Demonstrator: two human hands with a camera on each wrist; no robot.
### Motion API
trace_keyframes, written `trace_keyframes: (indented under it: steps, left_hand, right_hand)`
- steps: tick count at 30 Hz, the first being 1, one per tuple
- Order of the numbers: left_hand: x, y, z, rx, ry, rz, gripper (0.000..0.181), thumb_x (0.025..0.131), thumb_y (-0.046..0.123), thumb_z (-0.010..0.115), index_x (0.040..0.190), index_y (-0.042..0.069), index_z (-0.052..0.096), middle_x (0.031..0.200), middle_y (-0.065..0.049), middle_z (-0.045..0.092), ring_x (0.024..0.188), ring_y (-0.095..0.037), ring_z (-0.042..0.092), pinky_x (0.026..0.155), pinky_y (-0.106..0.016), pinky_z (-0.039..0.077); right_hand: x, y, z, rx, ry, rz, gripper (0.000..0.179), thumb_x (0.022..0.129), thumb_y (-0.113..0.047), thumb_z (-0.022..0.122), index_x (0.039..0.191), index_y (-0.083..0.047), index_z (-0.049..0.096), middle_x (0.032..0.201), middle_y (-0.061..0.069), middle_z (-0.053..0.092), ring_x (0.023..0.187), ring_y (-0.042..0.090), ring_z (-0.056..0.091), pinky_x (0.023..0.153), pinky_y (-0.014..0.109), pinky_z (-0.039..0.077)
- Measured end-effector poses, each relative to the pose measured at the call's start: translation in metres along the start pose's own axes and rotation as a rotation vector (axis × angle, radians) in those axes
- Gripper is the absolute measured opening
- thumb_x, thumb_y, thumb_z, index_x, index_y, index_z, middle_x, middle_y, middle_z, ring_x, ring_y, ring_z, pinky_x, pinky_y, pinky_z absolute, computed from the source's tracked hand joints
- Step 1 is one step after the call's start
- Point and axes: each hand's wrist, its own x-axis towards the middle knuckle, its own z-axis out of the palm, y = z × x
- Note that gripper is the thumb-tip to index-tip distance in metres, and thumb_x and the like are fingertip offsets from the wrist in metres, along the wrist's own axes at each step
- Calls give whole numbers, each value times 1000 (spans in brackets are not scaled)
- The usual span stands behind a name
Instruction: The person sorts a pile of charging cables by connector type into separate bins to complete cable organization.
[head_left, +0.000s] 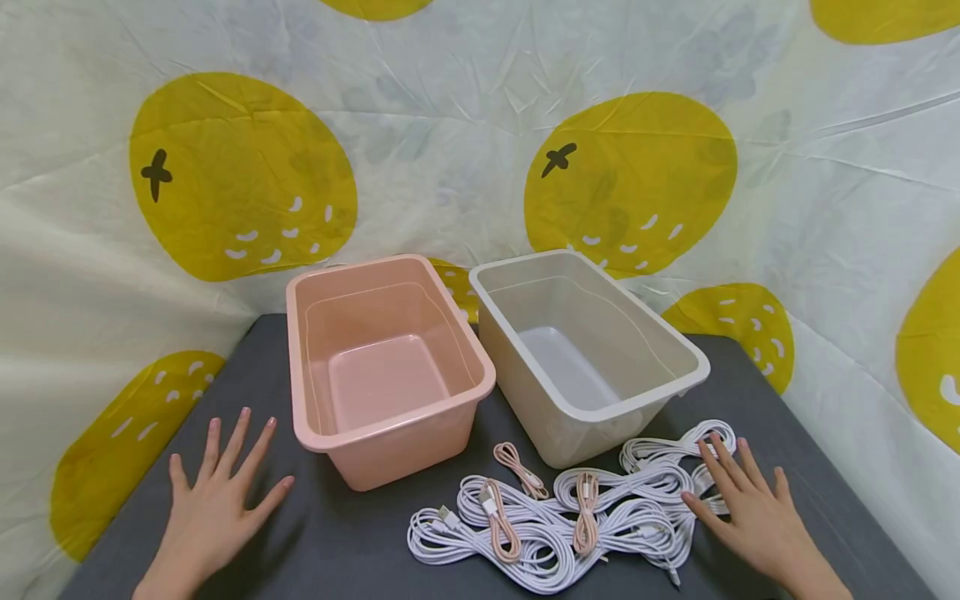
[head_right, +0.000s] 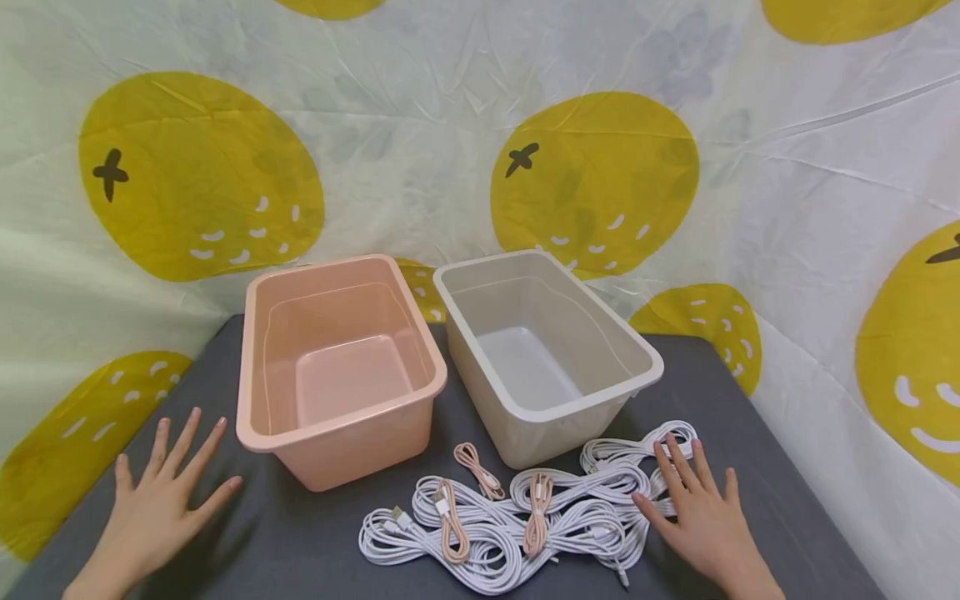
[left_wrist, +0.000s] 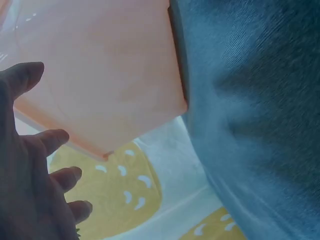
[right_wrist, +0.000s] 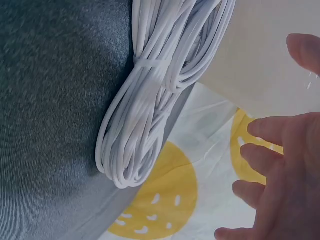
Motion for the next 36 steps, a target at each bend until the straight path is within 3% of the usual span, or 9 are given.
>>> trace_keyframes:
  steps: [6,14,23,25,27,28,32,34,36]
  left_hand:
    - [5,0,-11,-40,72,64,75,84,54,47,143,32,7,152,-3,0,137,-22,-19,97,-59,-23]
    - [13,9,-29,-162,263,189,65,85,41,52,141,27,24,149,-2,21,140,-13,0,108,-54,-7]
    - [25,30,-44,-274,501,429,59,90,51,34,133,11,43,142,-6,37,136,-23,25,113,-41,5]
    - [27,35,-46,-286,535,480,60,91,51,32,130,8,46,140,-7,40,134,-24,29,113,-40,7]
    - [30,41,-48,-299,566,532,59,91,50,32,128,6,48,138,-8,43,133,-25,31,113,-40,8]
    - [31,44,-48,-303,573,555,59,92,49,32,127,5,49,137,-8,44,133,-25,32,113,-40,9]
    - [36,53,-47,-313,580,627,58,92,47,32,125,3,50,138,-9,43,132,-26,32,112,-41,9]
    - [38,57,-45,-314,570,652,57,92,47,33,126,3,50,139,-9,41,132,-27,32,112,-41,9]
    - [39,61,-43,-310,555,672,57,92,46,33,126,3,49,139,-10,41,132,-27,31,112,-41,9]
  right_hand:
    - [-1,3,-2,-41,60,-63,80,82,-53,49,144,-16,14,148,15,20,134,14,-24,95,43,-30]
    - [-1,4,-8,-110,182,-214,77,76,-47,61,140,-18,29,141,12,37,132,-2,-19,100,26,-26]
    - [8,-1,-11,-72,315,-425,65,72,-44,66,128,-14,49,136,6,44,135,-4,-8,105,19,-17]
    - [10,-3,-10,-62,334,-468,62,73,-43,66,125,-14,51,139,2,42,136,-3,-4,112,30,-8]
    - [14,-5,-9,-59,337,-499,60,72,-42,66,124,-14,53,137,2,44,136,-3,-3,112,28,-6]
    - [15,-6,-9,-65,337,-509,59,72,-42,66,123,-15,53,136,3,45,136,-3,-3,113,34,0]
    - [23,-12,-7,-84,337,-547,54,72,-41,67,117,-12,57,123,9,56,134,-6,-7,112,28,-3]
    - [26,-15,-6,-83,344,-567,51,74,-42,65,114,-11,59,119,11,58,133,-7,-7,107,41,14]
    - [29,-16,-3,-75,341,-582,48,77,-43,62,114,-11,59,117,11,59,133,-8,-7,98,47,23]
